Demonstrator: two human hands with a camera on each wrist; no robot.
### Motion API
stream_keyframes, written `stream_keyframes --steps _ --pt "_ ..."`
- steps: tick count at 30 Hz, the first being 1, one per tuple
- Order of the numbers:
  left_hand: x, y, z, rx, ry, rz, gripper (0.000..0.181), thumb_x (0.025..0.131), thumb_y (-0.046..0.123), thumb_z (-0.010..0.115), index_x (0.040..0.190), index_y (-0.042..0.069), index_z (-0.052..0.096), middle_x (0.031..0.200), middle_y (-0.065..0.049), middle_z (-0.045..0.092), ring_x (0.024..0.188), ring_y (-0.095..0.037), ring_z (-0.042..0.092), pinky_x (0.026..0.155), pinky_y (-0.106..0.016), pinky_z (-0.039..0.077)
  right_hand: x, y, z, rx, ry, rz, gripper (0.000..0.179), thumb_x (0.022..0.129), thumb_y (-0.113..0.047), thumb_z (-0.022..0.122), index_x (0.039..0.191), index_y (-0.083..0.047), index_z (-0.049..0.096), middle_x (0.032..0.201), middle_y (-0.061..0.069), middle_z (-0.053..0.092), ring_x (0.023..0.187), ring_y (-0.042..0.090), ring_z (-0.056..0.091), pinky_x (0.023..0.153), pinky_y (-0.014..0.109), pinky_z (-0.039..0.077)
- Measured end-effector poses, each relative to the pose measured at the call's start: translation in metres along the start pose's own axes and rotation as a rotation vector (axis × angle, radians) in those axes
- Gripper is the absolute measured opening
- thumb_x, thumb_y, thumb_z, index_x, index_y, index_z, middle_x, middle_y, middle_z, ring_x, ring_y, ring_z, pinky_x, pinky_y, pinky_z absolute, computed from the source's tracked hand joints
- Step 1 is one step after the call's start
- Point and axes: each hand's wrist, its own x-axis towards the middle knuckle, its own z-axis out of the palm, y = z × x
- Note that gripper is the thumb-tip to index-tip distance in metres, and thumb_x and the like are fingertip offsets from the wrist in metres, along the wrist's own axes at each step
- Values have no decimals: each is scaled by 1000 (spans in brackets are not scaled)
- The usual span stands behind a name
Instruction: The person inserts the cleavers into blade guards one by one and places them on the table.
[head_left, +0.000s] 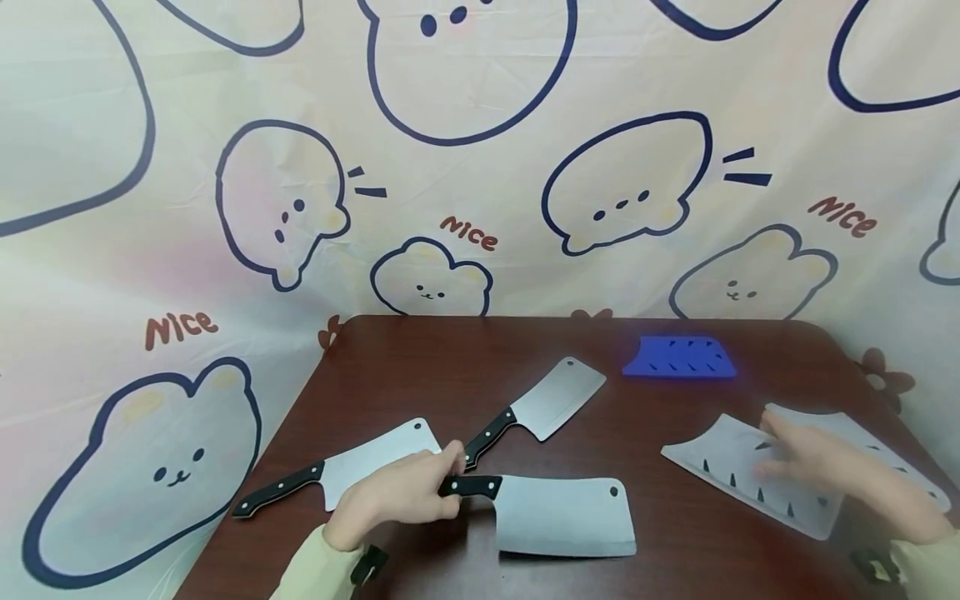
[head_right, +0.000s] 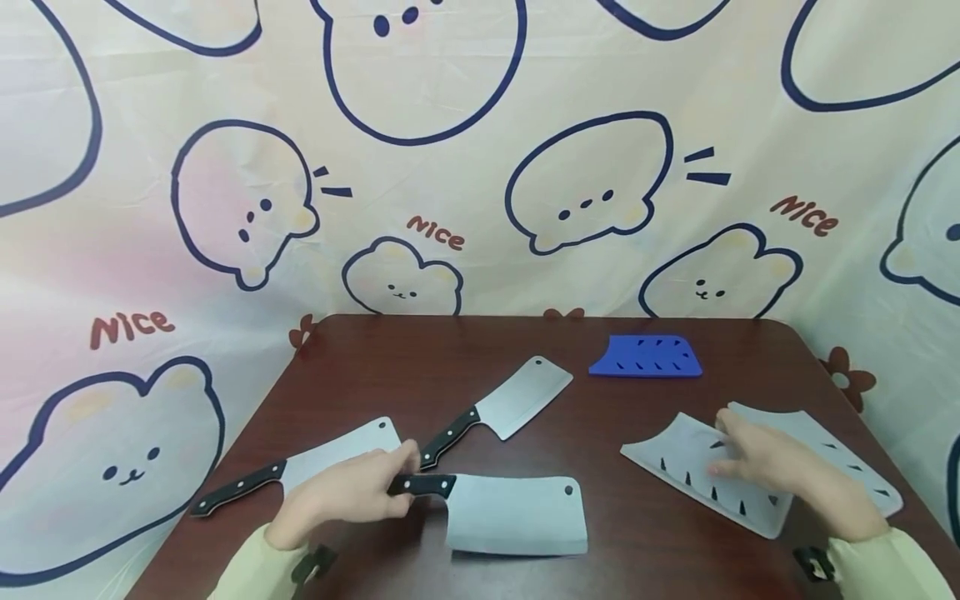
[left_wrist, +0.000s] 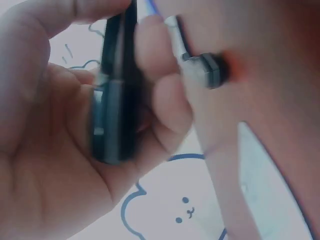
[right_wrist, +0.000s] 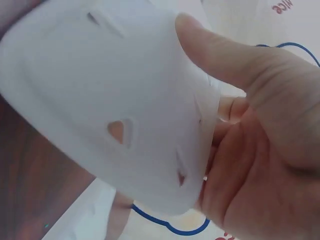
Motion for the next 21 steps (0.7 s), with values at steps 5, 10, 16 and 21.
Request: stream_keyframes --steps 5,10,16,21 --pt "8 2 -13 -47 109 52 24 90 23 64 108 26 49 76 11 59 47 -5 34 48 -23 31 4 -6 -5 0 120 -98 37 83 -24 76 105 -7 51 86 -1 60 77 13 58 62 31 48" --pt "12 6 -27 -85 172 73 25 92 24 65 113 26 52 80 10 65 50 -5 49 49 -24 40 7 -14 -16 4 153 -84 46 84 -28 76 117 -2 56 103 14 69 92 34 67 72 51 55" --pt "19 12 -44 -100 274 97 25 91 29 69 114 26 59 97 10 69 75 -5 61 69 -27 51 10 -23 -34 15 188 -76 48 89 -28 71 124 1 55 115 24 65 100 39 65 78 54 55" --pt "24 12 -55 -150 341 108 24 92 29 69 114 27 61 100 9 69 87 -9 62 79 -32 52 14 -34 -42 55 198 -79 49 94 -31 66 130 1 54 121 26 63 103 39 64 78 51 56"
